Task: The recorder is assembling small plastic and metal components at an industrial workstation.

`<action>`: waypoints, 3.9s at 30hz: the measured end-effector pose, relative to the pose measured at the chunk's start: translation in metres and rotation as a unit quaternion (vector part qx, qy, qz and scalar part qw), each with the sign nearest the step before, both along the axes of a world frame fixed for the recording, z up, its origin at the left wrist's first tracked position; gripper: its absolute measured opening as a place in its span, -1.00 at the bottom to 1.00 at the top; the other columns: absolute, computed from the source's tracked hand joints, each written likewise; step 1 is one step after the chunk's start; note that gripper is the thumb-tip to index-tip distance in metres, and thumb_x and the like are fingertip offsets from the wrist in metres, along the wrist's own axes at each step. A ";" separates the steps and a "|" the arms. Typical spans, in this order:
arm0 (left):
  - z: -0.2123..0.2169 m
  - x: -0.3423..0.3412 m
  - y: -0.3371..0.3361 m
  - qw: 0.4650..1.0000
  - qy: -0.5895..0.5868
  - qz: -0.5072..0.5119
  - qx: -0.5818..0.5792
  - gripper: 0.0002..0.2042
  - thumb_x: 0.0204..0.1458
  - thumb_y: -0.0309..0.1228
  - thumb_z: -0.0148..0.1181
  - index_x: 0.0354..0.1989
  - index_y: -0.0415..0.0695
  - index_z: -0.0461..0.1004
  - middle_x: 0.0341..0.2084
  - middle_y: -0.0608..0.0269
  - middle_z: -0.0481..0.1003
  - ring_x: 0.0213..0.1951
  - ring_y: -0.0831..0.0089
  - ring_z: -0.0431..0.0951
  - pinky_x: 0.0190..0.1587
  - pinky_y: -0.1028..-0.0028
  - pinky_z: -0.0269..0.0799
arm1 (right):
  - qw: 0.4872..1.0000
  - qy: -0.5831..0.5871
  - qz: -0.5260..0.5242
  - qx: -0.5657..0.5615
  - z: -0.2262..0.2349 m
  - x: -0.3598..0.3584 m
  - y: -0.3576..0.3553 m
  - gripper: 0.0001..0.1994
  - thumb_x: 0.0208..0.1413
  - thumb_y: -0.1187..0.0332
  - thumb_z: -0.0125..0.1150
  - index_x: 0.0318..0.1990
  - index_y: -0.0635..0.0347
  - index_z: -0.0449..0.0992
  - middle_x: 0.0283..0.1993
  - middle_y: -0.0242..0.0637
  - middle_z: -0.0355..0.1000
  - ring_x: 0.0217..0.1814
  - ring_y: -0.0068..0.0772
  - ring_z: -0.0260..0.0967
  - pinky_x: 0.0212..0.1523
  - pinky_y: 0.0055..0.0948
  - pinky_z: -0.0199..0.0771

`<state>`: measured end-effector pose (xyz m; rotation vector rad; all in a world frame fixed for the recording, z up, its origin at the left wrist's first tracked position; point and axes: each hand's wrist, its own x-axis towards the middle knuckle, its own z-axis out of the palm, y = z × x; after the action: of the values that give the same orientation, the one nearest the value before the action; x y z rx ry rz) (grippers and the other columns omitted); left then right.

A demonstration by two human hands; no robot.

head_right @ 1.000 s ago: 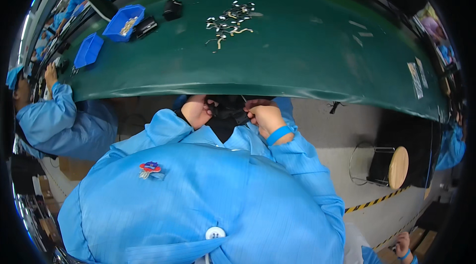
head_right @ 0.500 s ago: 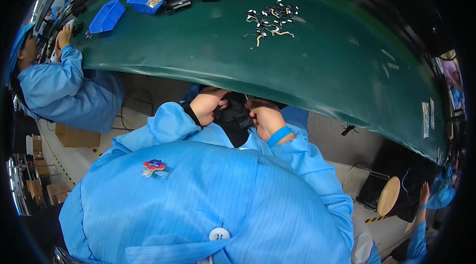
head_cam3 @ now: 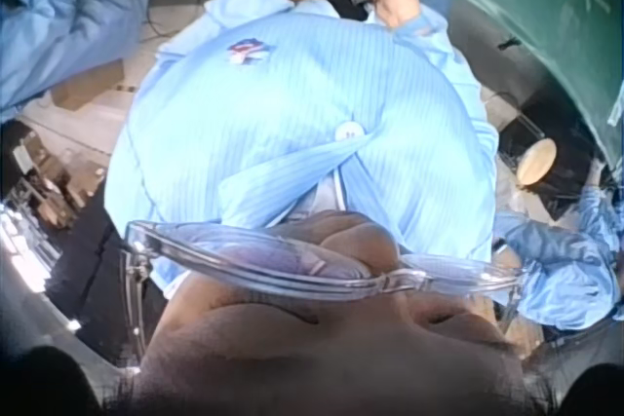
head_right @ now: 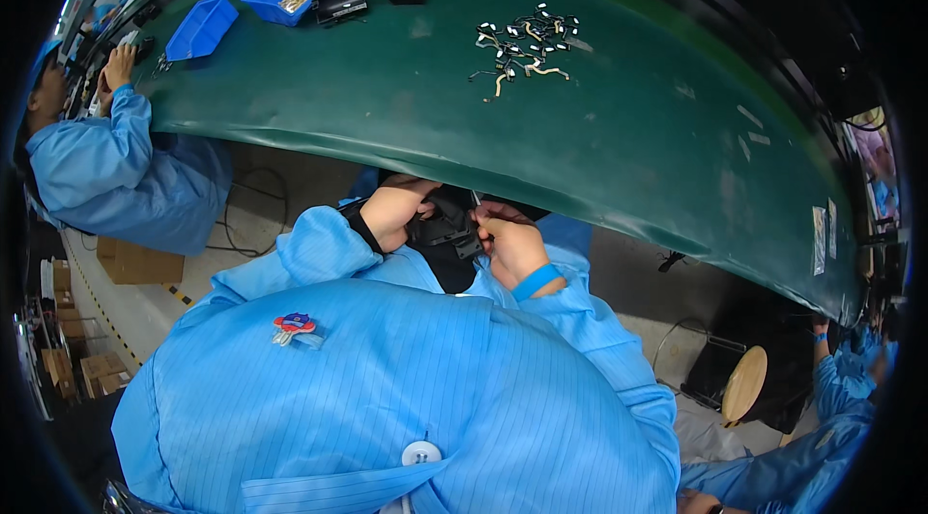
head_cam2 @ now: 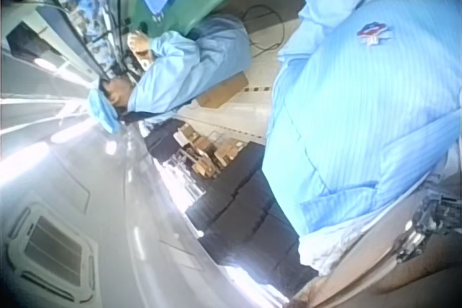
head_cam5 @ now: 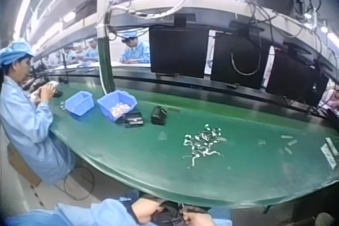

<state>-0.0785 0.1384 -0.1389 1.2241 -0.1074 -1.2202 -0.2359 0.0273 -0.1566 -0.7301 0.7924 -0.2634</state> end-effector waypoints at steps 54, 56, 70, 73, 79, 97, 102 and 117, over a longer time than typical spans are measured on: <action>0.173 -0.113 -0.124 0.555 -0.541 -0.366 -0.516 -0.83 -0.12 -0.42 0.15 -0.31 -0.07 0.53 -0.50 0.23 0.49 -0.31 0.21 0.49 -0.25 0.24 0.37 | 0.879 -0.226 -0.418 0.033 0.121 -0.131 0.007 -0.70 0.37 0.12 -0.11 0.13 -0.15 0.45 0.19 -0.50 0.40 0.13 -0.43 0.40 0.14 -0.43 0.43; 0.171 -0.104 -0.128 0.556 -0.554 -0.359 -0.505 -0.78 -0.05 -0.49 0.18 -0.18 -0.07 0.53 -0.45 0.32 0.47 -0.30 0.28 0.50 -0.26 0.31 0.37 | 0.826 -0.451 -0.334 -0.058 0.107 -0.143 -0.009 -0.65 0.37 0.07 -0.15 0.19 -0.20 0.42 0.31 -0.46 0.31 0.29 -0.40 0.27 0.23 -0.37 0.37; 0.191 -0.067 -0.146 0.567 -0.494 -0.461 -0.471 -0.82 0.00 -0.39 0.27 -0.24 -0.16 0.55 -0.36 0.21 0.52 -0.16 0.17 0.41 -0.11 0.27 0.37 | 0.806 -0.015 -0.273 -0.525 0.174 -0.077 -0.064 0.24 -0.17 -0.58 -0.07 0.47 -0.07 -0.53 0.56 -0.17 -0.69 0.58 0.05 -0.70 0.43 0.12 -0.35; 0.196 -0.067 -0.147 0.596 -0.458 -0.505 -0.424 -0.86 -0.01 -0.43 0.27 -0.28 -0.17 0.56 -0.33 0.22 0.53 -0.22 0.18 0.42 -0.14 0.29 0.37 | 0.813 -0.015 -0.263 -0.519 0.184 -0.073 -0.069 0.39 -0.49 -0.73 -0.35 0.45 -0.05 -0.62 0.53 -0.21 -0.82 0.54 0.05 -0.91 0.35 0.35 -0.68; 0.177 -0.068 -0.148 0.602 -0.400 -0.514 -0.463 -0.90 0.03 -0.48 0.22 -0.27 -0.17 0.53 -0.45 0.15 0.49 -0.39 0.19 0.45 -0.30 0.31 0.37 | 0.672 0.129 -0.290 -0.669 0.188 -0.070 -0.079 -0.31 0.10 0.36 0.20 0.41 0.05 0.10 0.53 0.06 -0.26 0.51 0.33 -0.23 0.39 0.08 -0.04; 0.161 -0.069 -0.156 0.618 -0.460 -0.503 -0.392 -0.85 0.08 -0.35 0.23 -0.24 -0.12 0.57 -0.44 0.09 0.56 -0.40 0.15 0.57 -0.35 0.28 0.44 | 0.840 -0.387 -0.302 -0.230 0.192 -0.081 -0.092 -0.75 0.32 0.25 0.03 0.04 0.11 0.44 0.06 -0.22 0.46 0.05 -0.28 0.46 -0.02 -0.29 0.56; 0.146 -0.070 -0.172 0.616 -0.495 -0.448 -0.419 -0.84 0.04 -0.38 0.22 -0.22 -0.08 0.58 -0.40 0.13 0.54 -0.27 0.13 0.53 -0.19 0.24 0.45 | 0.695 -0.693 -0.188 -0.042 0.190 -0.062 -0.105 -0.71 0.33 0.13 0.00 0.05 0.06 0.44 0.03 -0.21 0.46 -0.06 -0.30 0.44 -0.05 -0.23 0.53; 0.133 -0.080 -0.160 0.647 -0.531 -0.319 -0.444 -0.88 -0.13 -0.36 0.35 -0.37 0.03 0.61 -0.15 0.18 0.33 -0.02 0.10 0.29 0.02 0.24 0.33 | 0.739 -0.640 -0.166 -0.127 0.210 -0.052 -0.100 -0.88 0.28 0.39 0.05 -0.26 0.20 0.47 -0.41 -0.34 0.43 -0.45 -0.55 0.36 -0.47 -0.53 0.42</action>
<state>-0.1586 -0.0219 -0.0058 0.8140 -1.9292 -0.6070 -0.2880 -0.0730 0.0536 -0.4749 -0.4805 -1.0771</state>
